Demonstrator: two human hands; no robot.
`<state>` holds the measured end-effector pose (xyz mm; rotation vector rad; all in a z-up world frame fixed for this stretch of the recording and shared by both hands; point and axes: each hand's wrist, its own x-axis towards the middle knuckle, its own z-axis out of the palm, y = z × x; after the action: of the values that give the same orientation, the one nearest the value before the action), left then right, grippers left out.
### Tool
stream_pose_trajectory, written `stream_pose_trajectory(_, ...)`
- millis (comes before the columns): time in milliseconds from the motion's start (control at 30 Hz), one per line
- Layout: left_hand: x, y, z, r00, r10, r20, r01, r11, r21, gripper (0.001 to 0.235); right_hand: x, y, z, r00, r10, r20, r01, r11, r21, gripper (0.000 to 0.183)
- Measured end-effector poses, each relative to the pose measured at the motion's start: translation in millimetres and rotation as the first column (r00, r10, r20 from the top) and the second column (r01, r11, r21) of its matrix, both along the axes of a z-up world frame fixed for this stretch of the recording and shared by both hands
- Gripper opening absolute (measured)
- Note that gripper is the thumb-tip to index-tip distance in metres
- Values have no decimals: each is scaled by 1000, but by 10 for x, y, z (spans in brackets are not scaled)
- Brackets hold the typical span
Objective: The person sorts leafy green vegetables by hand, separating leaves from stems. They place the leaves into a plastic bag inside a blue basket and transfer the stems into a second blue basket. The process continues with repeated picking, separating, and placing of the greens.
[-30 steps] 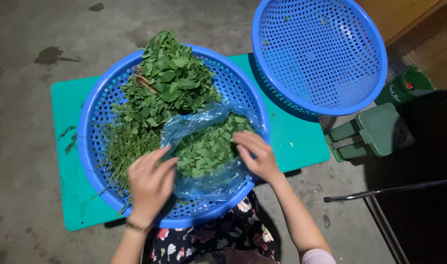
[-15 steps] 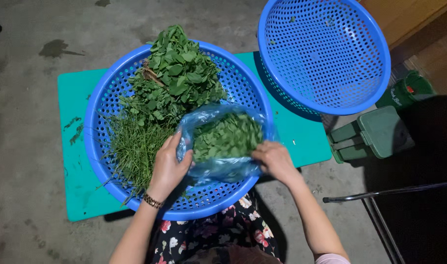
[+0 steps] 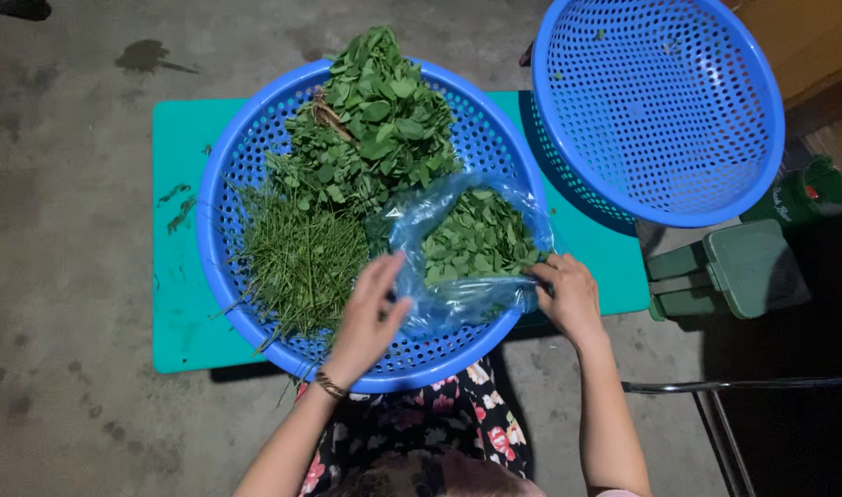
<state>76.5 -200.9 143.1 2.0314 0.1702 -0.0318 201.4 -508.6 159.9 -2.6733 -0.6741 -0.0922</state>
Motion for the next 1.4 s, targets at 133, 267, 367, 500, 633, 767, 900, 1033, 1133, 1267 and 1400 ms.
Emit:
stream_pose_trajectory(133, -64, 432, 52, 882, 78, 466, -277, 884, 376, 71, -143, 143, 251, 981, 150, -121, -163, 981, -109, 49)
stream_pose_trajectory(267, -241, 479, -46, 854, 139, 502, -342, 876, 339, 51, -321, 363, 532, 928, 370, -38, -370, 929, 18, 63)
stream_pose_trajectory(367, -443, 320, -214, 961, 74, 266, -189, 879, 437, 22, -473, 569, 579, 889, 457, -28, -453, 888, 79, 64)
stream_pose_trajectory(500, -468, 267, -442, 960, -178, -217, 270, 789, 551, 10, -462, 690, 536, 885, 464, -40, -454, 879, 144, 53)
stream_pose_trajectory(633, -442, 428, -514, 976, -146, 160, 31, 824, 566, 39, -611, 677, 411, 873, 488, 20, -475, 839, 267, 46)
stream_pose_trajectory(767, -396, 657, -479, 988, -113, 109, 30, 816, 577, 29, -975, 961, 70, 340, 936, -91, -556, 278, 784, 26)
stream_pose_trajectory(900, -423, 896, -429, 980, -143, 141, 30, 799, 601, 22, -843, 1477, -384, 457, 866, -202, -674, 486, 557, 44)
stream_pose_trajectory(1033, -473, 1037, -379, 981, -128, 143, 19, 807, 590, 17, -383, 1494, -515, 829, 497, -257, -385, 840, 384, 38)
stream_pose_trajectory(1133, -452, 1027, -383, 978, -123, 167, 1, 807, 591, 11, -315, 1475, -558, 820, 502, -275, -355, 822, 445, 29)
stream_pose_trajectory(1267, -388, 857, -357, 985, -48, 167, -61, 807, 587, 22, -465, 1529, -682, 846, 479, -233, -345, 826, 445, 26)
stream_pose_trajectory(1400, -413, 772, -308, 993, -28, 114, -51, 771, 634, 37, -530, 1639, -834, 877, 452, -160, -392, 868, 304, 34)
